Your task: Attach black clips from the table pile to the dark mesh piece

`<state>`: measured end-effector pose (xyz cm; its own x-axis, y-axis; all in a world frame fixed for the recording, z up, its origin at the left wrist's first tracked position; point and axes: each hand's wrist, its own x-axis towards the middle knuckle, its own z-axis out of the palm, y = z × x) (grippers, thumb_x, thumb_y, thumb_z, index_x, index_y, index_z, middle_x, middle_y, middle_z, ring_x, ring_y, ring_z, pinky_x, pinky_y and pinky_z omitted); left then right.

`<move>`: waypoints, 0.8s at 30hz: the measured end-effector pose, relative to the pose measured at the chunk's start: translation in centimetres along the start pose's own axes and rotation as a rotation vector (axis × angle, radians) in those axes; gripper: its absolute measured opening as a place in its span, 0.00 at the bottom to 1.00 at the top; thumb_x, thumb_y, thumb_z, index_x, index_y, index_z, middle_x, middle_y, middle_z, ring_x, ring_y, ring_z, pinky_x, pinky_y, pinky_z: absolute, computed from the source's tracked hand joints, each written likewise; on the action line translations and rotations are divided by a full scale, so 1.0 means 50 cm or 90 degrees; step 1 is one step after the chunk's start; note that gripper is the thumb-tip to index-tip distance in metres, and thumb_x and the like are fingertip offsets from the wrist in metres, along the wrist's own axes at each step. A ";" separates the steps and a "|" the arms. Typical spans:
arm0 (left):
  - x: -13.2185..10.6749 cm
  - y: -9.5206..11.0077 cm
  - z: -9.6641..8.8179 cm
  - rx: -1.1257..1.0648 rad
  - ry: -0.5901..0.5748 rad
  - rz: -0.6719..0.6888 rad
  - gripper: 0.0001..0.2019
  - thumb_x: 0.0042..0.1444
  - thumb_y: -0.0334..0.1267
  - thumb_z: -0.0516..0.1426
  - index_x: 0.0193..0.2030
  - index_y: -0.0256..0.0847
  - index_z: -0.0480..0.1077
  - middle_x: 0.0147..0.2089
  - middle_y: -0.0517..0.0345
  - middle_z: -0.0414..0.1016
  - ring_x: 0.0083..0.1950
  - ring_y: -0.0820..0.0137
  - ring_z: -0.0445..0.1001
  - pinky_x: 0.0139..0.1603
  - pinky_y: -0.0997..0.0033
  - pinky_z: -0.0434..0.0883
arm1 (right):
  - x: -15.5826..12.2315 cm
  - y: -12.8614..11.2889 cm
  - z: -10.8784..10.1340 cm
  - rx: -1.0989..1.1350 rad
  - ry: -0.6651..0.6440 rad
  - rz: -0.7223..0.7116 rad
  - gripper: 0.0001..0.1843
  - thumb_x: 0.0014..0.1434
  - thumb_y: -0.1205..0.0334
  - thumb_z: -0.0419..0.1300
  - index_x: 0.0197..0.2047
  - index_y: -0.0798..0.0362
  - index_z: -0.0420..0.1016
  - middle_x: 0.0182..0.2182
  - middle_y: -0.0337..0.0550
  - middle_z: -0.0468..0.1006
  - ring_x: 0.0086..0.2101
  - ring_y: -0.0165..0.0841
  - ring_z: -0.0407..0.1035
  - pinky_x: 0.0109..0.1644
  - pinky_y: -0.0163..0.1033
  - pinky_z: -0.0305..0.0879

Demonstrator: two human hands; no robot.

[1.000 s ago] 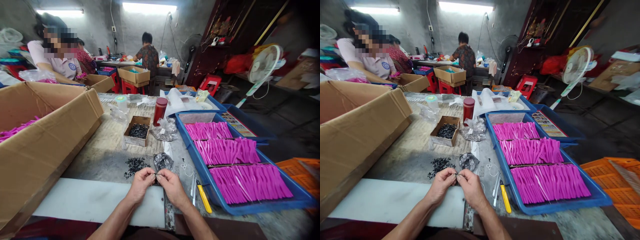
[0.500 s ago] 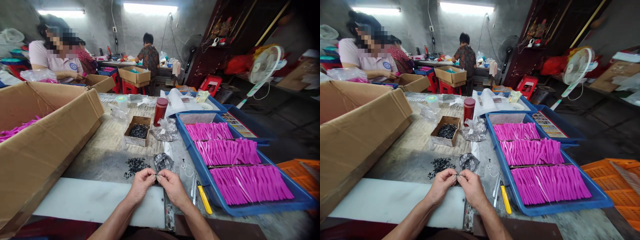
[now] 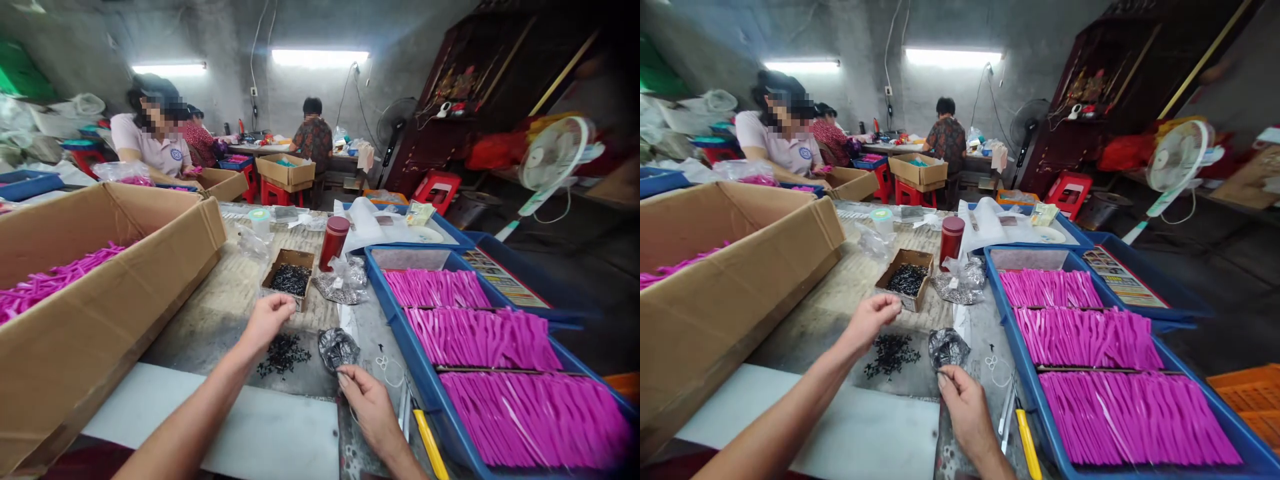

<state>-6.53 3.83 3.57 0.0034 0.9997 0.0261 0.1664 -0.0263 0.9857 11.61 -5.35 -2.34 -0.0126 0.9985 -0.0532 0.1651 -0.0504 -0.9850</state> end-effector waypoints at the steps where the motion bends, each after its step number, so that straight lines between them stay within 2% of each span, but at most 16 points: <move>1: 0.033 0.007 -0.010 0.081 0.035 0.045 0.07 0.41 0.38 0.54 0.22 0.35 0.66 0.15 0.65 0.60 0.18 0.78 0.56 0.20 0.79 0.55 | 0.000 0.001 0.000 -0.002 0.003 -0.001 0.15 0.48 0.52 0.53 0.28 0.56 0.71 0.18 0.38 0.66 0.22 0.29 0.59 0.26 0.32 0.57; 3: 0.091 0.015 -0.023 0.128 0.065 0.075 0.06 0.39 0.36 0.54 0.21 0.35 0.67 0.17 0.64 0.63 0.20 0.76 0.59 0.23 0.78 0.57 | 0.000 0.002 0.001 0.001 0.007 -0.004 0.16 0.48 0.51 0.53 0.27 0.56 0.70 0.18 0.37 0.65 0.21 0.29 0.58 0.25 0.32 0.57; 5: 0.128 0.018 -0.027 0.172 0.088 0.098 0.04 0.38 0.33 0.54 0.23 0.36 0.69 0.20 0.62 0.66 0.24 0.73 0.63 0.27 0.76 0.59 | -0.001 0.000 0.001 0.004 0.009 -0.007 0.16 0.48 0.51 0.53 0.26 0.56 0.70 0.17 0.37 0.64 0.21 0.28 0.58 0.24 0.32 0.56; 7: 0.134 0.015 -0.023 0.208 0.100 0.119 0.08 0.38 0.31 0.54 0.28 0.38 0.70 0.25 0.60 0.68 0.29 0.71 0.65 0.32 0.74 0.60 | -0.002 0.000 -0.002 0.001 0.014 -0.006 0.16 0.48 0.51 0.53 0.26 0.56 0.70 0.17 0.37 0.64 0.21 0.29 0.58 0.24 0.32 0.56; 9: 0.113 0.008 -0.014 0.235 0.088 0.135 0.09 0.39 0.29 0.54 0.30 0.39 0.70 0.27 0.60 0.69 0.31 0.70 0.65 0.35 0.74 0.60 | -0.004 0.000 -0.008 -0.003 0.024 -0.001 0.15 0.48 0.52 0.53 0.26 0.56 0.70 0.18 0.37 0.65 0.22 0.29 0.59 0.26 0.32 0.57; 11: 0.075 -0.003 -0.004 0.277 0.026 0.154 0.08 0.39 0.29 0.54 0.28 0.40 0.70 0.27 0.60 0.69 0.31 0.70 0.65 0.36 0.74 0.60 | -0.005 0.003 -0.014 0.001 0.033 0.010 0.14 0.47 0.52 0.54 0.27 0.56 0.71 0.19 0.37 0.66 0.23 0.29 0.59 0.27 0.32 0.57; 14: 0.017 -0.026 0.008 0.417 -0.166 0.206 0.08 0.44 0.28 0.51 0.28 0.40 0.70 0.28 0.59 0.69 0.32 0.70 0.66 0.34 0.75 0.60 | -0.005 0.008 -0.017 0.015 0.033 0.030 0.14 0.47 0.53 0.54 0.28 0.56 0.71 0.19 0.36 0.65 0.21 0.28 0.58 0.26 0.32 0.56; 16: -0.010 -0.041 0.016 0.486 -0.257 0.211 0.09 0.45 0.28 0.49 0.29 0.40 0.70 0.28 0.57 0.69 0.32 0.70 0.66 0.34 0.75 0.60 | -0.005 0.011 -0.015 0.017 0.031 0.034 0.14 0.47 0.53 0.53 0.27 0.56 0.70 0.18 0.36 0.63 0.21 0.28 0.57 0.25 0.32 0.55; 19: -0.028 -0.061 0.027 0.562 -0.321 0.206 0.09 0.46 0.28 0.49 0.29 0.40 0.70 0.30 0.56 0.70 0.34 0.68 0.67 0.33 0.75 0.60 | -0.004 0.013 -0.009 0.013 0.024 0.026 0.14 0.48 0.53 0.53 0.26 0.56 0.70 0.18 0.36 0.62 0.22 0.28 0.56 0.25 0.31 0.55; 24: -0.026 -0.075 0.042 0.637 -0.360 0.205 0.07 0.45 0.31 0.52 0.30 0.41 0.69 0.31 0.55 0.69 0.35 0.65 0.67 0.32 0.74 0.59 | -0.007 0.012 -0.008 0.016 0.026 0.025 0.13 0.48 0.55 0.53 0.26 0.56 0.69 0.17 0.35 0.61 0.21 0.27 0.55 0.24 0.31 0.54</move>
<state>-5.08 2.63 -0.49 0.5780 0.8125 -0.0756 0.7720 -0.5145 0.3732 12.09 -5.71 -2.87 0.0339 0.9958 -0.0855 0.1405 -0.0894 -0.9860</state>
